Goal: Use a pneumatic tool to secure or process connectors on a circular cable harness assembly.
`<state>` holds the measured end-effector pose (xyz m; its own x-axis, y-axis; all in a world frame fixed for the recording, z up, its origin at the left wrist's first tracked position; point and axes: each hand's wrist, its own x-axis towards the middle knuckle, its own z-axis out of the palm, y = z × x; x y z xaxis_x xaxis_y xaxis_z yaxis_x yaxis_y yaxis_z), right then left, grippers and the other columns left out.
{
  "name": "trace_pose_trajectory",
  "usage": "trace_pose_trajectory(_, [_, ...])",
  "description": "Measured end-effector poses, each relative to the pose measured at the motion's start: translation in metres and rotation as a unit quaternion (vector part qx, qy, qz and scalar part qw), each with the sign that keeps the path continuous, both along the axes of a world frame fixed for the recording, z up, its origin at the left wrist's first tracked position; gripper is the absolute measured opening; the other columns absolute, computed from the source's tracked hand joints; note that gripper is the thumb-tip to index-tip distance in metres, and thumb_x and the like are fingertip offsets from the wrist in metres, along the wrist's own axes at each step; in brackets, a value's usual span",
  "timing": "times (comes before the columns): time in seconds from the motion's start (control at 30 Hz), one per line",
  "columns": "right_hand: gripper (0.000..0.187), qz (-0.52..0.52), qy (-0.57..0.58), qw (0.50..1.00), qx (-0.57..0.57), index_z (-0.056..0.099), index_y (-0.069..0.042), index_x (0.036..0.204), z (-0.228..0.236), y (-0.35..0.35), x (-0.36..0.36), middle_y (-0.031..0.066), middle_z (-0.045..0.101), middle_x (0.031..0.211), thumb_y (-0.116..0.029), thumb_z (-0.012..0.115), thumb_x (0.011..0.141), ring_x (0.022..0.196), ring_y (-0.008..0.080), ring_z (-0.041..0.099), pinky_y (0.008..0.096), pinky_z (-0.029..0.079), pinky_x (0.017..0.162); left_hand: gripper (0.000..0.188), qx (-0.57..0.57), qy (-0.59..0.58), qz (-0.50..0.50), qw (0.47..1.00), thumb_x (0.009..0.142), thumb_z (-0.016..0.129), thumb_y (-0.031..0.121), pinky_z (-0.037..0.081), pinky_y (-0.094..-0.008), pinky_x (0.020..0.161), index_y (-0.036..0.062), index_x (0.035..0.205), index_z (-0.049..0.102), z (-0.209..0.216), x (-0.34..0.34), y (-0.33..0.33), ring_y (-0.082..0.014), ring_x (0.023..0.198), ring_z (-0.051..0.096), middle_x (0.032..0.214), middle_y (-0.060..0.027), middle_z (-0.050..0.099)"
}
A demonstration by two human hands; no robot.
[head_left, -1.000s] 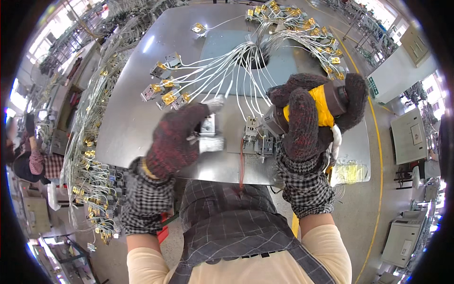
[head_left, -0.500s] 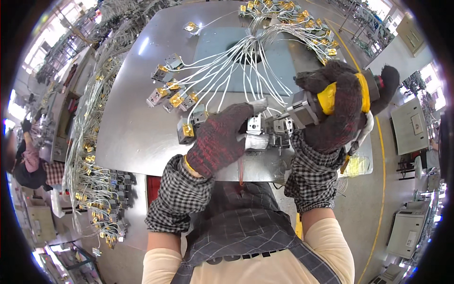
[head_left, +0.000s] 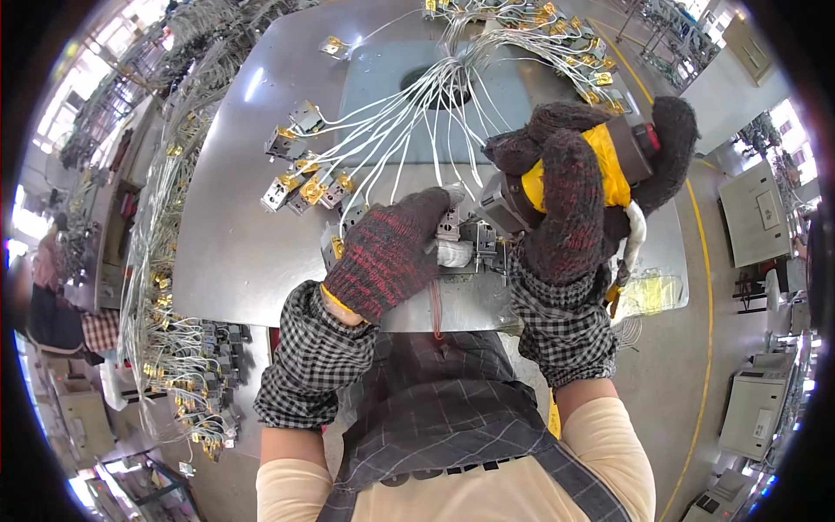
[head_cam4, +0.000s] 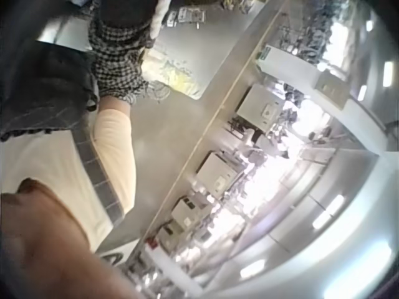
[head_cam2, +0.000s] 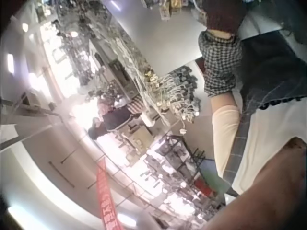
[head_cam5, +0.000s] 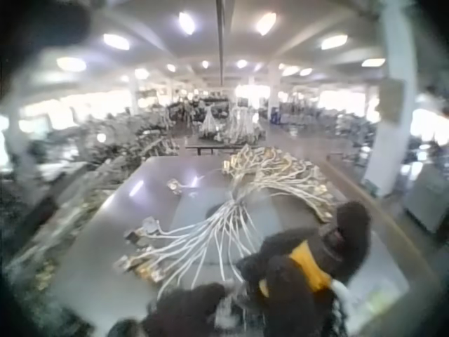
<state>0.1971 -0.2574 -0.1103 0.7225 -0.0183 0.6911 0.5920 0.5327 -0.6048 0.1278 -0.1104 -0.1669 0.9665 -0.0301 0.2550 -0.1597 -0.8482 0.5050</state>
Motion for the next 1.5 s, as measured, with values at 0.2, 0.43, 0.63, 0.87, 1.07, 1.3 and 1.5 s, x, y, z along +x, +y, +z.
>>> trace_pose_trajectory(0.2, [0.073, 0.003, -0.110, 0.989, -0.102, 0.023, -0.013, 0.147, -0.017, -0.005, 0.013, 0.0233, 0.060, 0.115, -0.004, 0.067, 0.089, 0.092, 0.0295, 0.068, 0.0453, 0.063, 0.075, 0.060, -0.098, 0.049, 0.018, 0.994, 0.076, 0.077, 0.024, 0.054, -0.0420, 0.081, 0.0047, 0.128, 0.055, 0.009, -0.008, -0.004, -0.0348, 0.095, 0.067, 0.111, -0.0183, 0.066])
trace_pose_trajectory(0.43, [0.076, 0.000, -0.103, 0.987, -0.120, 0.025, -0.015, 0.147, -0.016, -0.004, 0.011, 0.0211, 0.061, 0.111, -0.001, 0.068, 0.087, 0.086, 0.0279, 0.069, 0.0440, 0.062, 0.074, 0.070, 0.230, -0.009, 0.087, 0.969, 0.073, 0.079, 0.022, 0.053, -0.0440, 0.086, 0.0141, 0.136, 0.051, 0.025, -0.059, 0.035, -0.0316, 0.108, 0.062, 0.124, -0.0130, 0.060])
trace_pose_trajectory(0.63, [0.079, -0.007, -0.108, 0.988, -0.107, 0.025, -0.017, 0.148, -0.013, 0.002, 0.010, 0.0195, 0.063, 0.107, 0.001, 0.070, 0.085, 0.080, 0.0266, 0.069, 0.0430, 0.062, 0.072, 0.057, 0.129, 0.005, 0.120, 0.984, 0.081, 0.068, 0.010, 0.053, -0.0450, 0.086, 0.0167, 0.135, 0.052, -0.019, -0.067, 0.057, -0.0364, 0.104, 0.063, 0.123, -0.0135, 0.061])
trace_pose_trajectory(0.87, [0.071, 0.019, -0.097, 0.991, -0.090, 0.029, -0.016, 0.146, -0.016, 0.000, 0.014, 0.0202, 0.063, 0.107, 0.000, 0.067, 0.088, 0.082, 0.0277, 0.069, 0.0439, 0.062, 0.073, 0.052, -0.302, -0.022, 0.058, 0.951, 0.085, 0.074, 0.013, 0.054, -0.0292, 0.079, 0.0058, 0.132, 0.054, 0.007, -0.069, 0.049, -0.0196, 0.105, 0.062, 0.119, -0.0107, 0.062])
trace_pose_trajectory(1.07, [0.066, -0.052, -0.145, 0.979, -0.134, 0.030, -0.015, 0.146, -0.017, 0.000, 0.018, 0.0221, 0.062, 0.109, -0.003, 0.065, 0.091, 0.087, 0.0281, 0.068, 0.0463, 0.062, 0.073, 0.075, -0.137, -0.065, -0.057, 0.987, 0.071, 0.087, 0.025, 0.053, -0.0379, 0.092, 0.0051, 0.136, 0.054, 0.006, -0.063, 0.039, -0.0289, 0.116, 0.062, 0.125, -0.0197, 0.061])
trace_pose_trajectory(1.3, [0.071, -0.028, -0.118, 0.987, -0.103, 0.027, -0.016, 0.147, -0.011, 0.000, 0.013, 0.0203, 0.064, 0.100, -0.004, 0.067, 0.089, 0.075, 0.0260, 0.068, 0.0429, 0.062, 0.066, 0.070, -0.116, -0.040, -0.034, 0.992, 0.075, 0.082, 0.039, 0.055, -0.0368, 0.078, 0.0025, 0.129, 0.057, 0.003, -0.044, 0.026, -0.0280, 0.094, 0.071, 0.106, -0.0181, 0.069])
trace_pose_trajectory(1.5, [0.066, 0.025, 0.007, 0.999, 0.033, 0.025, -0.012, 0.146, 0.001, -0.009, 0.021, 0.0192, 0.064, 0.088, -0.009, 0.061, 0.091, 0.063, 0.0255, 0.065, 0.0404, 0.059, 0.059, 0.063, -0.139, -0.062, -0.040, 0.988, 0.069, 0.085, 0.034, 0.052, -0.0391, 0.075, 0.0105, 0.123, 0.061, 0.000, -0.020, -0.011, -0.0313, 0.091, 0.065, 0.105, -0.0133, 0.062])
